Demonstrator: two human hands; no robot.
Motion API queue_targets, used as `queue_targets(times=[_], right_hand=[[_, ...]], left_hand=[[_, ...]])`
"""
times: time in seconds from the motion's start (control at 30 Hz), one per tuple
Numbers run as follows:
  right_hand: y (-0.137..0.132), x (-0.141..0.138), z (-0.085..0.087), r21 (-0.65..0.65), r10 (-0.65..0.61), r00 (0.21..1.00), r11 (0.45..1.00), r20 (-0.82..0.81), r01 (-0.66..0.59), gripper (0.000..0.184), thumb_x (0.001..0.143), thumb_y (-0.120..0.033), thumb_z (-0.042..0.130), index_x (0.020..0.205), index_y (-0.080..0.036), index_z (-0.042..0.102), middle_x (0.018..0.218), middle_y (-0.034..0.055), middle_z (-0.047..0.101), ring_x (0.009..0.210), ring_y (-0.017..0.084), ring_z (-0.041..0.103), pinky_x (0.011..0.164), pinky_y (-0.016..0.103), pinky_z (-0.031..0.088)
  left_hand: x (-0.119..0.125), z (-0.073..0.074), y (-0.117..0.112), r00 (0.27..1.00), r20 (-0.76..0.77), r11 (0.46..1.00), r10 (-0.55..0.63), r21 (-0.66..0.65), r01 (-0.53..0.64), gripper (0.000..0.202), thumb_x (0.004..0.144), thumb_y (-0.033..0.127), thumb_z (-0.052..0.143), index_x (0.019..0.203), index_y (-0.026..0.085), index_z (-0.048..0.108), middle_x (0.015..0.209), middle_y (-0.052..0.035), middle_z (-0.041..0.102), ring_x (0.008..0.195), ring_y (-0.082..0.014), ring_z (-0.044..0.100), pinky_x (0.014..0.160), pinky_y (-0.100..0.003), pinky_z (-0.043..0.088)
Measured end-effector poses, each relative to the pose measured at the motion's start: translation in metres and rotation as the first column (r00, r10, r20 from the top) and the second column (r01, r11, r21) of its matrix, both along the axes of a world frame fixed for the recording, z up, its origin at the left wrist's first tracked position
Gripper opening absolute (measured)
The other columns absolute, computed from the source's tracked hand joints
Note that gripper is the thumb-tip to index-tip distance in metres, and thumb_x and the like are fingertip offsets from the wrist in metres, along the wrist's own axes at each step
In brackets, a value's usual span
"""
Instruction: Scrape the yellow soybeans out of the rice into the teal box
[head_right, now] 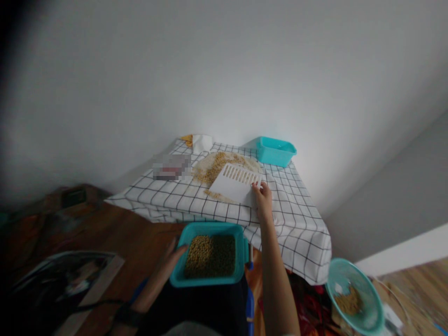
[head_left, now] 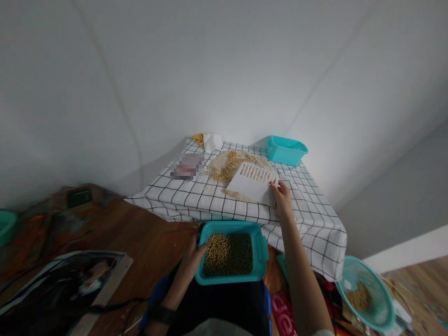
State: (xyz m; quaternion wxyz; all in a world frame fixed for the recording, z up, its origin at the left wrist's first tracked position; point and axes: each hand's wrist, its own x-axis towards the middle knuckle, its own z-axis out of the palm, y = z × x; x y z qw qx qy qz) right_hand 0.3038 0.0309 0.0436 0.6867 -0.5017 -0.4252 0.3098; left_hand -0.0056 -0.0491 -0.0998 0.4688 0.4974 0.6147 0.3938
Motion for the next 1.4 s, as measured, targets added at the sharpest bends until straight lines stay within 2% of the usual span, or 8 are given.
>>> queue_targets(times=[0.17,0.33,0.53,0.73,0.9,1.1,1.2,1.4], right_hand=[[0.001,0.000,0.001,0.020,-0.004,1.000,1.000,-0.019,0.005,0.035,0.069,-0.050,0.071,0.090,-0.023,0.066,0.085,0.0019,0.070,0.076,0.018,0.063,0.063,0.027,0.046],[-0.004,-0.004,0.006,-0.001,0.071,0.997,0.997,-0.015,-0.071,0.034,0.069,-0.048,0.073,0.091,-0.023,0.067,0.081,0.0023,0.071,0.074,0.019,0.064,0.062,0.028,0.046],[-0.008,-0.006,0.009,-0.002,0.120,0.993,0.993,-0.023,-0.120,0.033,0.070,-0.048,0.073,0.092,-0.024,0.067,0.090,0.0034,0.073,0.080,0.021,0.066,0.066,0.030,0.049],[-0.008,-0.006,0.009,-0.021,0.178,0.984,0.984,-0.021,-0.179,0.036,0.068,-0.049,0.075,0.093,-0.024,0.068,0.088,0.0038,0.074,0.076,0.021,0.066,0.065,0.031,0.050],[-0.008,-0.006,0.010,-0.028,0.195,0.980,0.980,-0.028,-0.196,0.040,0.067,-0.052,0.075,0.094,-0.023,0.068,0.088,0.0041,0.074,0.073,0.020,0.066,0.063,0.031,0.050],[-0.010,-0.007,0.011,-0.032,0.215,0.976,0.976,-0.021,-0.216,0.038,0.069,-0.051,0.075,0.094,-0.024,0.067,0.084,0.0030,0.073,0.069,0.020,0.064,0.061,0.030,0.048],[-0.012,-0.008,0.013,-0.037,0.246,0.969,0.968,-0.006,-0.246,0.036,0.069,-0.050,0.075,0.092,-0.024,0.068,0.085,0.0035,0.073,0.070,0.020,0.065,0.062,0.031,0.048],[-0.009,-0.007,0.010,-0.023,0.203,0.979,0.979,0.001,-0.203,0.034,0.070,-0.049,0.074,0.092,-0.024,0.068,0.084,0.0026,0.072,0.070,0.019,0.063,0.062,0.029,0.048]], left_hand=[[0.003,0.012,-0.001,1.000,0.020,1.000,-0.014,-0.013,0.014,0.044,0.077,0.039,0.057,0.114,0.015,0.058,0.119,-0.0141,0.067,0.120,-0.0321,0.060,0.110,-0.049,0.041],[0.003,0.020,-0.002,0.999,0.037,1.000,-0.020,-0.013,0.020,0.044,0.074,0.043,0.055,0.109,0.018,0.058,0.113,-0.0126,0.070,0.115,-0.0334,0.063,0.107,-0.048,0.044],[0.002,0.017,-0.003,0.999,0.040,1.000,-0.011,-0.007,0.011,0.051,0.073,0.046,0.055,0.115,0.017,0.056,0.122,-0.0147,0.067,0.124,-0.0344,0.059,0.109,-0.048,0.042],[0.002,0.016,-0.003,0.998,0.051,1.000,-0.019,-0.010,0.020,0.049,0.072,0.047,0.055,0.110,0.017,0.056,0.108,-0.0125,0.070,0.110,-0.0333,0.065,0.104,-0.047,0.046],[0.003,0.018,-0.003,0.998,0.056,1.000,-0.016,0.024,0.014,0.051,0.070,0.046,0.055,0.112,0.017,0.058,0.118,-0.0132,0.068,0.120,-0.0340,0.060,0.110,-0.045,0.041],[0.002,0.016,-0.001,0.997,0.061,0.999,-0.036,0.028,0.035,0.049,0.072,0.046,0.055,0.112,0.017,0.058,0.116,-0.0135,0.068,0.120,-0.0341,0.060,0.110,-0.047,0.041],[0.002,0.016,-0.001,0.998,0.057,0.999,-0.026,0.027,0.025,0.051,0.073,0.045,0.055,0.116,0.017,0.056,0.125,-0.0142,0.064,0.127,-0.0337,0.055,0.114,-0.046,0.036],[0.001,0.013,-0.003,0.997,0.062,0.999,-0.035,0.011,0.034,0.047,0.074,0.044,0.055,0.113,0.018,0.056,0.121,-0.0134,0.066,0.122,-0.0338,0.058,0.111,-0.049,0.039]])
